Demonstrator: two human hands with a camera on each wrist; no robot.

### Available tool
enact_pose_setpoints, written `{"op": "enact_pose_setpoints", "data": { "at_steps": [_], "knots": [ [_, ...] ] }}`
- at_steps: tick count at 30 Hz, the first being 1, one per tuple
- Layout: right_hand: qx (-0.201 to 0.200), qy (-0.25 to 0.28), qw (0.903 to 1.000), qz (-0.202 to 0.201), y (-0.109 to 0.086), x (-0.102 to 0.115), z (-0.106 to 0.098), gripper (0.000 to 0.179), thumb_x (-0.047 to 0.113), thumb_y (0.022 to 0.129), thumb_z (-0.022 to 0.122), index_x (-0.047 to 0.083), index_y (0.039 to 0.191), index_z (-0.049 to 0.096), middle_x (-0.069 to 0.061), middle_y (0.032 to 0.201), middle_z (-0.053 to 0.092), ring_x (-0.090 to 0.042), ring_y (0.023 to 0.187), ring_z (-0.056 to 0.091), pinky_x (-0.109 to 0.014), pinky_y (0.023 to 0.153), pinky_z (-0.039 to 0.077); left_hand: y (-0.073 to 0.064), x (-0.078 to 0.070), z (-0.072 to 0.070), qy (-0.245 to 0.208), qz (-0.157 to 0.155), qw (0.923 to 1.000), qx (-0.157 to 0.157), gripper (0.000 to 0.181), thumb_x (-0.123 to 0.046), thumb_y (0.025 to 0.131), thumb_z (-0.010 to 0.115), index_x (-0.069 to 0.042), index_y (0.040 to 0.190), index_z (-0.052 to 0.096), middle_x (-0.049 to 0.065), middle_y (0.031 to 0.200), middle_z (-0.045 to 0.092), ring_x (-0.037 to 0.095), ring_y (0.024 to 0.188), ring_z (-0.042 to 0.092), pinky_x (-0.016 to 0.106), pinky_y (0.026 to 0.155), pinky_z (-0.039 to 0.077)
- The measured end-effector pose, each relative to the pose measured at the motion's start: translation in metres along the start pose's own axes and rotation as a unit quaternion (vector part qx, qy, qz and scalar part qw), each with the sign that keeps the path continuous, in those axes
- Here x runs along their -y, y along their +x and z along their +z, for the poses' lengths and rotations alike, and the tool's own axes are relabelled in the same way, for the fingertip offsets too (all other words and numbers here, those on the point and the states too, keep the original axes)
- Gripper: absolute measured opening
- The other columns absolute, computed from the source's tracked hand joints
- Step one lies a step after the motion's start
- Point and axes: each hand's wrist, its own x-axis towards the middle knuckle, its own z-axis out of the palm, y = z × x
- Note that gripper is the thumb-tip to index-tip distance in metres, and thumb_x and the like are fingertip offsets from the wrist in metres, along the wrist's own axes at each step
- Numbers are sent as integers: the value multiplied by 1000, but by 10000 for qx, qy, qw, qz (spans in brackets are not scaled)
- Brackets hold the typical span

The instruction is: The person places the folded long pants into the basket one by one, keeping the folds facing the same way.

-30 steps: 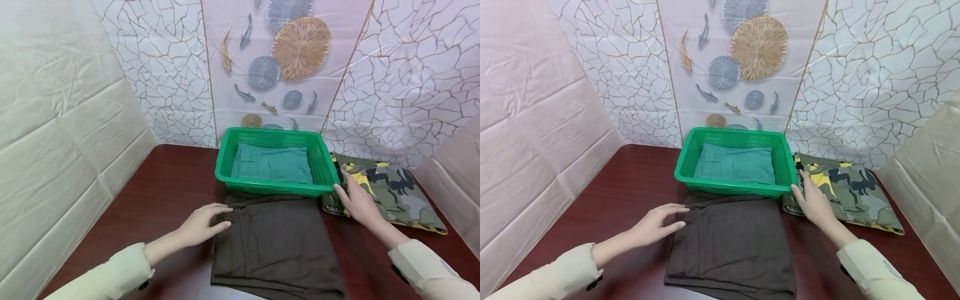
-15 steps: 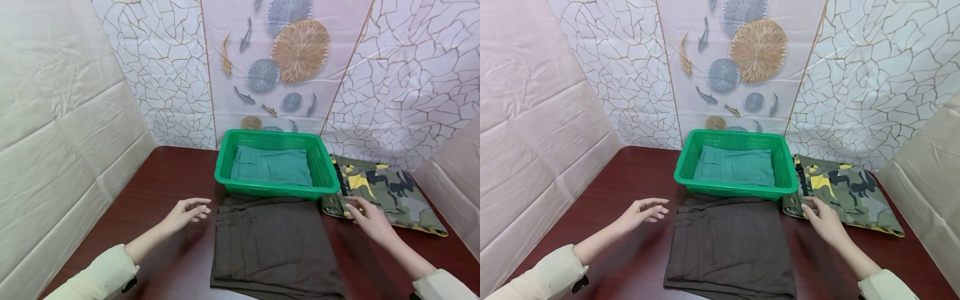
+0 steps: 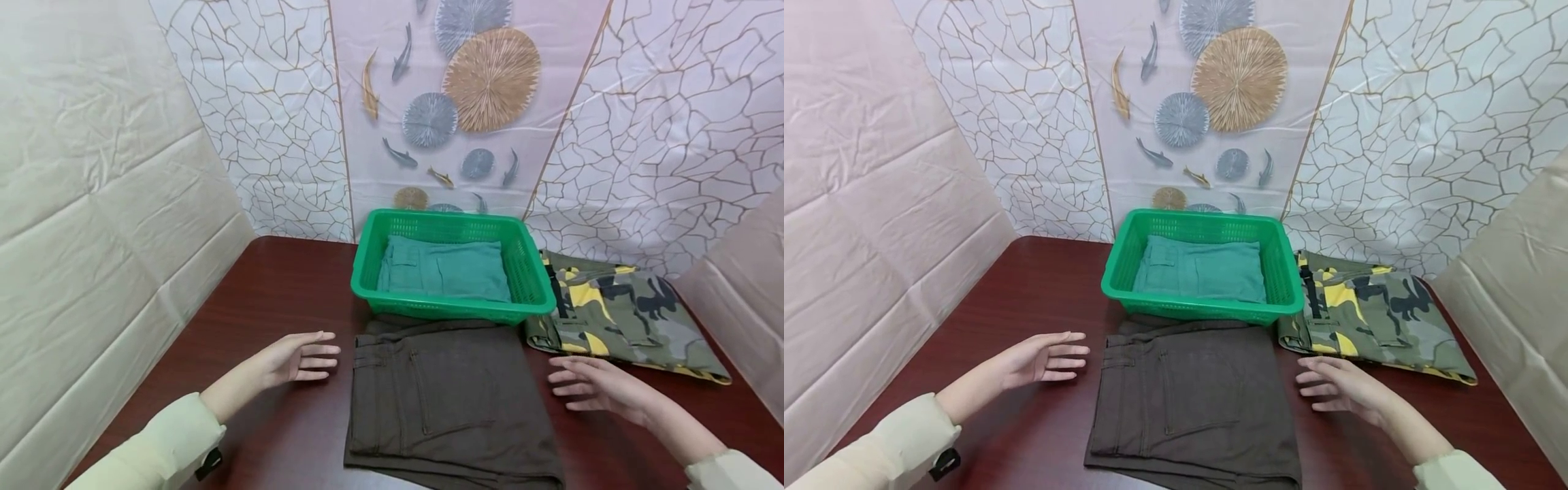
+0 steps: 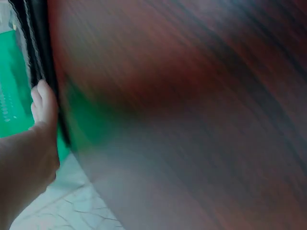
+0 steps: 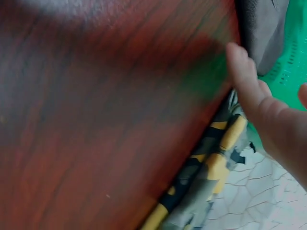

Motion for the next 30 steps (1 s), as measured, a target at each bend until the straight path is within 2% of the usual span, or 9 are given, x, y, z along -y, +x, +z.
{"op": "enact_pose_setpoints", "data": {
  "at_steps": [3,7,12,17,19,22,30],
  "knots": [
    [485,845,9952,-38,2,-2,-5,43,31,105,25,11,137,46,3,121,62,-14,110,62,-42,98,48,3,-2,-8,-280,-304,9987,289,60,-34,104,30,2,149,17,16,139,49,16,109,62,39,97,49],
    [970,1699,9806,-116,5,-7,-11,43,28,106,19,21,123,58,3,121,63,-15,112,61,-41,101,46,7,-3,-15,-438,-615,9954,596,61,-36,104,24,4,149,15,13,133,55,17,108,62,42,98,49],
    [1603,2208,9620,-98,9,-16,-17,51,27,106,14,19,122,62,0,125,62,-16,118,59,-40,104,43,9,0,-15,-406,-832,9919,868,63,-39,104,22,7,147,18,9,124,61,18,109,62,46,100,46],
    [1785,2492,9518,-35,14,-25,-15,51,26,106,14,15,124,61,-3,126,61,-18,120,57,-40,107,41,12,7,-11,-292,-1117,9896,858,66,-44,103,21,7,145,26,6,117,65,17,105,64,43,98,48],
    [1802,2559,9498,7,15,-26,-13,52,26,106,14,14,124,61,-3,127,61,-18,120,57,-41,107,40,14,9,-9,-259,-1211,9887,840,68,-46,102,21,7,144,29,5,116,65,17,104,64,41,98,48],
    [1754,2527,9515,89,16,-26,-9,52,26,106,14,11,125,59,-3,126,61,-17,120,57,-41,108,40,17,11,-5,-278,-1261,9884,799,70,-49,101,21,7,143,31,5,115,66,18,103,65,41,98,48],
    [1406,2112,9669,269,22,-21,-1,51,30,105,17,9,127,57,1,122,62,-15,115,60,-40,104,44,24,14,10,-270,-1321,9901,397,74,-54,99,27,6,142,34,8,117,64,18,102,64,42,98,49]
  ]
}}
